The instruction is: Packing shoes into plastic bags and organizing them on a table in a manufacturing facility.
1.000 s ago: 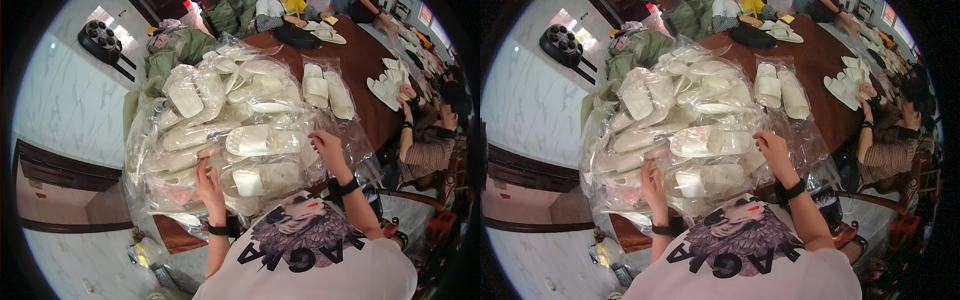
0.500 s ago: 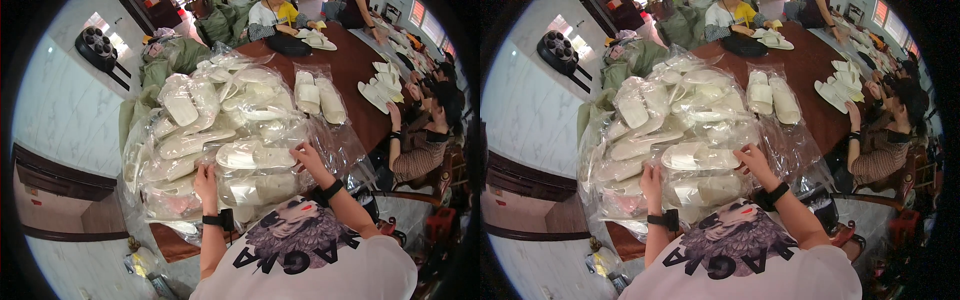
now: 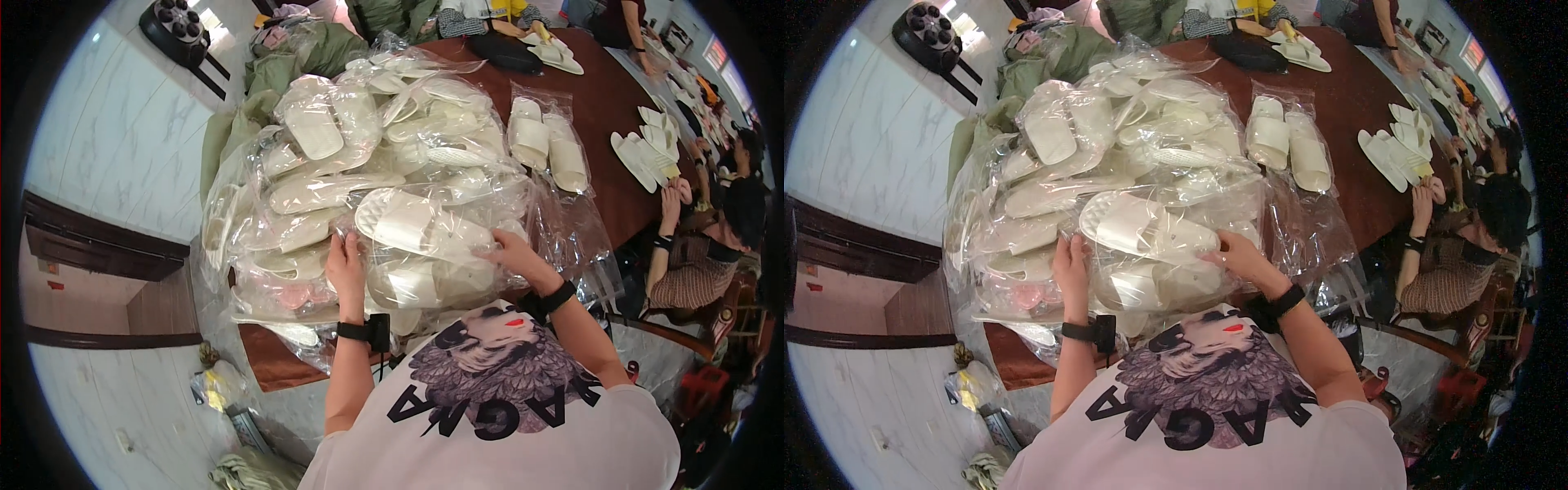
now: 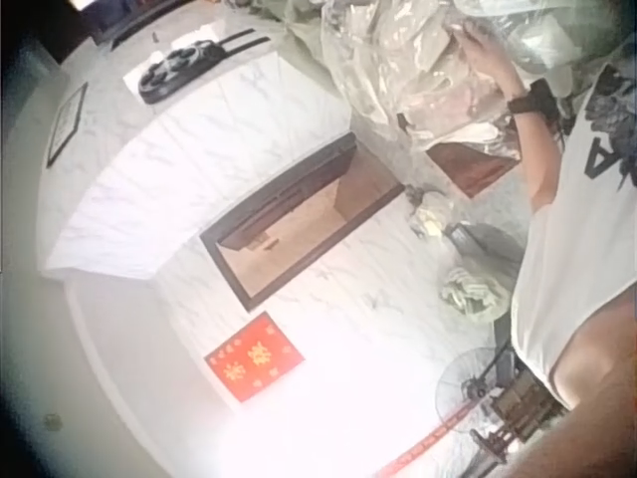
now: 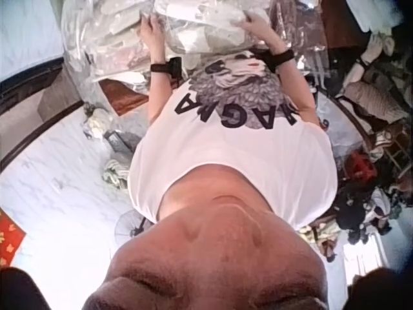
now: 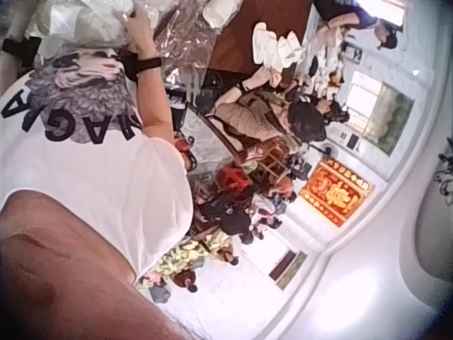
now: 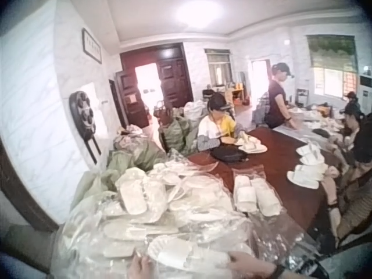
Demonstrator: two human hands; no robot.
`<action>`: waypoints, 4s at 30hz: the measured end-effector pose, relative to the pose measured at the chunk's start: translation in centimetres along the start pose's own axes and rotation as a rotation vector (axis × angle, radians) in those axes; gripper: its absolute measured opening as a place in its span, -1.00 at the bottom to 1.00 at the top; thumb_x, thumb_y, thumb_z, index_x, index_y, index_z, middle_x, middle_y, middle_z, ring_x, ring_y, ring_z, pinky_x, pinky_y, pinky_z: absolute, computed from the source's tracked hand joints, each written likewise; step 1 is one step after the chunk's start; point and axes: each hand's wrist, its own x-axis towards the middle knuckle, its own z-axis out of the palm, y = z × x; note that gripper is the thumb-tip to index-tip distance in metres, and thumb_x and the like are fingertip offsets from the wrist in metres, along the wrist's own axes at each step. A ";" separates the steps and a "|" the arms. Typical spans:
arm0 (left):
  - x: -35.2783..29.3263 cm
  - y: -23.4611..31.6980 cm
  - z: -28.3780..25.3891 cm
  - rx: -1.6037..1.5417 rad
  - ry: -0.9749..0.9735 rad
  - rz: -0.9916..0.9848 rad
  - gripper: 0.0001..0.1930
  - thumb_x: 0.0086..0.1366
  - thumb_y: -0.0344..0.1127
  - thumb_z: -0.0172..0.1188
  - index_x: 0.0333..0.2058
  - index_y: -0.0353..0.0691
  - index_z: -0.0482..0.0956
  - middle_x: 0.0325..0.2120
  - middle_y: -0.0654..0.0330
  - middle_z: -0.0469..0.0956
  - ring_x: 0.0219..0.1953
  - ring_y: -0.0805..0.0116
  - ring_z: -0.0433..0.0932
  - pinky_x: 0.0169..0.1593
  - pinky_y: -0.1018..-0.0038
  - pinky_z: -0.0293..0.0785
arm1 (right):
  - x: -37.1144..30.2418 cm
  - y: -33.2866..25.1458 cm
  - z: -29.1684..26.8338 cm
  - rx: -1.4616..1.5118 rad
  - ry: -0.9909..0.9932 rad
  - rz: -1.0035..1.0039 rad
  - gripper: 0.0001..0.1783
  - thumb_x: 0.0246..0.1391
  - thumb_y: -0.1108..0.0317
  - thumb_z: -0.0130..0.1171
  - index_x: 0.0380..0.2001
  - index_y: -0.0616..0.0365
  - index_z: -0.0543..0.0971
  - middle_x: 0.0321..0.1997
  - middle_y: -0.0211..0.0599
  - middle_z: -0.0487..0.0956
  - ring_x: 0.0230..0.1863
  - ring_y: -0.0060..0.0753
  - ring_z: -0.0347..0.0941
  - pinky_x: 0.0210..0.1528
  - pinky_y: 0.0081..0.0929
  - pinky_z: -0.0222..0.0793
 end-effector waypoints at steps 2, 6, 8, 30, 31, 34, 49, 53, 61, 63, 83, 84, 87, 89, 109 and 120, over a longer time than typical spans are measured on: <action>-0.3 -0.9 -0.6 -0.025 -0.001 -0.029 -0.73 0.36 -0.21 0.04 -0.42 -0.31 0.45 -0.65 0.21 0.51 -0.61 0.46 0.46 -0.49 0.51 0.34 | -0.4 -1.9 0.2 0.097 0.001 0.002 -0.52 0.02 0.19 0.27 -0.05 0.29 0.50 -0.17 -0.33 0.58 -0.17 -0.60 0.45 -0.13 -0.58 0.37; -0.7 0.3 -0.4 0.016 0.024 0.006 -0.73 0.36 -0.21 0.05 -0.44 -0.30 0.44 -0.67 0.23 0.50 -0.63 0.47 0.44 -0.51 0.52 0.33 | -0.9 -2.3 -0.2 0.177 -0.001 -0.058 -0.46 0.00 0.26 0.29 0.04 0.26 0.45 -0.09 -0.36 0.56 -0.11 -0.56 0.43 -0.07 -0.58 0.34; -0.7 0.0 -0.2 -0.001 0.025 0.002 -0.73 0.36 -0.21 0.04 -0.44 -0.30 0.44 -0.68 0.23 0.50 -0.64 0.47 0.43 -0.52 0.52 0.33 | -1.1 -1.9 0.0 0.198 -0.076 -0.053 -0.44 -0.02 0.25 0.31 0.04 0.26 0.45 -0.14 -0.32 0.57 -0.14 -0.53 0.45 -0.08 -0.56 0.35; -1.0 -0.8 -0.2 -0.120 0.035 -0.046 -0.77 0.36 -0.29 0.05 -0.41 -0.35 0.48 -0.67 0.24 0.44 -0.63 0.54 0.34 -0.51 0.57 0.29 | -2.7 -0.4 -0.6 0.036 -0.011 0.018 -0.39 0.02 0.33 0.26 0.13 0.21 0.30 -0.17 -0.32 0.54 -0.21 -0.58 0.46 -0.22 -0.60 0.38; -1.2 -0.6 -0.2 -0.121 0.033 -0.042 -0.77 0.36 -0.29 0.05 -0.41 -0.35 0.48 -0.67 0.24 0.44 -0.63 0.54 0.34 -0.51 0.57 0.29 | -2.7 -0.2 -0.6 0.119 0.006 0.017 -0.37 0.03 0.38 0.25 0.16 0.19 0.27 -0.14 -0.28 0.54 -0.17 -0.56 0.46 -0.17 -0.59 0.39; -2.0 0.4 -0.3 -0.194 0.095 -0.025 -0.76 0.33 -0.24 0.10 -0.24 -0.35 0.54 -0.61 0.24 0.49 -0.61 0.52 0.36 -0.47 0.57 0.31 | -2.8 -3.2 -0.7 0.322 0.162 -0.055 -0.38 0.03 0.46 0.20 0.17 0.18 0.25 -0.09 -0.23 0.53 -0.16 -0.53 0.46 -0.11 -0.58 0.39; -4.0 0.4 0.7 0.185 0.098 0.132 -0.77 0.26 -0.32 0.18 -0.16 -0.30 0.50 -0.63 0.05 0.47 -0.62 0.20 0.42 -0.49 0.38 0.35 | -4.8 -3.7 -0.5 0.095 0.174 0.255 -0.29 0.00 0.30 0.28 0.19 0.15 0.21 -0.10 -0.16 0.53 -0.17 -0.45 0.47 -0.22 -0.56 0.38; -3.9 1.1 0.9 0.208 0.074 0.139 -0.77 0.26 -0.32 0.17 -0.15 -0.29 0.50 -0.63 0.04 0.47 -0.63 0.18 0.43 -0.50 0.35 0.34 | -5.3 -1.6 -0.9 -0.094 0.049 0.240 -0.30 -0.01 0.33 0.27 0.18 0.14 0.20 -0.14 -0.21 0.54 -0.21 -0.46 0.47 -0.28 -0.57 0.37; -3.8 0.0 0.7 0.188 0.079 0.123 -0.84 0.29 -0.36 0.12 -0.19 -0.28 0.48 -0.66 0.02 0.43 -0.66 0.15 0.39 -0.54 0.35 0.30 | -3.5 -3.2 -1.3 0.235 0.258 0.027 -0.37 0.05 0.45 0.08 0.23 0.09 0.21 -0.09 -0.20 0.52 -0.12 -0.50 0.42 -0.15 -0.61 0.33; -3.8 0.4 0.9 0.196 0.059 0.127 -0.84 0.29 -0.37 0.11 -0.18 -0.27 0.48 -0.66 0.02 0.43 -0.66 0.16 0.39 -0.54 0.35 0.30 | -2.9 -2.5 -0.7 0.402 0.249 0.022 -0.42 0.09 0.45 0.03 0.22 0.13 0.23 -0.01 -0.20 0.49 -0.07 -0.49 0.40 -0.05 -0.60 0.30; -0.3 6.4 -2.4 -0.116 0.005 -0.037 -0.87 0.32 -0.36 0.10 -0.24 -0.28 0.53 -0.67 0.32 0.33 -0.63 0.55 0.20 -0.58 0.50 0.14 | -2.0 -1.3 -3.3 0.199 0.625 -0.174 -0.62 0.18 0.29 0.07 -0.02 0.31 0.39 -0.10 -0.23 0.53 -0.09 -0.50 0.41 -0.05 -0.52 0.32; -0.3 7.1 -2.6 -0.094 -0.020 -0.048 -0.88 0.32 -0.37 0.10 -0.24 -0.27 0.54 -0.68 0.30 0.35 -0.63 0.58 0.22 -0.58 0.51 0.14 | -2.9 -1.2 -4.0 0.259 0.607 -0.165 -0.63 0.19 0.31 0.07 -0.01 0.31 0.39 -0.10 -0.24 0.53 -0.08 -0.51 0.40 -0.04 -0.52 0.31; 0.1 6.1 -1.7 0.074 0.027 0.111 -0.87 0.31 -0.38 0.10 -0.24 -0.29 0.54 -0.71 0.27 0.35 -0.65 0.58 0.22 -0.59 0.52 0.13 | -4.7 -1.9 -4.5 0.323 0.625 -0.225 -0.65 0.19 0.38 0.05 0.01 0.29 0.38 -0.07 -0.28 0.52 -0.06 -0.53 0.39 0.01 -0.55 0.29; -0.4 5.1 -0.9 0.137 -0.030 0.069 -0.87 0.30 -0.38 0.11 -0.24 -0.30 0.54 -0.71 0.25 0.35 -0.67 0.56 0.22 -0.59 0.52 0.14 | -5.5 -0.9 -5.5 0.179 0.661 -0.208 -0.64 0.18 0.39 0.06 0.02 0.29 0.38 -0.06 -0.30 0.51 -0.04 -0.53 0.38 0.03 -0.56 0.28; -2.1 8.5 2.0 0.739 -0.468 0.695 -0.42 0.25 -0.09 0.10 0.23 0.01 0.26 0.31 0.14 0.06 0.35 0.03 -0.01 0.33 -0.07 -0.22 | -3.5 -1.9 -5.6 0.041 0.484 -0.217 -0.63 0.13 0.34 0.14 -0.03 0.25 0.39 -0.30 -0.32 0.53 -0.28 -0.65 0.38 -0.23 -0.60 0.35; -3.6 3.3 5.4 0.691 -0.380 0.551 -0.46 0.29 -0.07 0.05 0.22 -0.03 0.27 0.28 0.12 0.14 0.34 -0.04 -0.01 0.33 -0.03 -0.15 | -8.7 -1.3 -14.3 -0.023 0.723 -0.292 -0.71 0.18 0.35 0.09 -0.09 0.29 0.44 -0.19 -0.45 0.48 -0.16 -0.65 0.32 -0.09 -0.66 0.27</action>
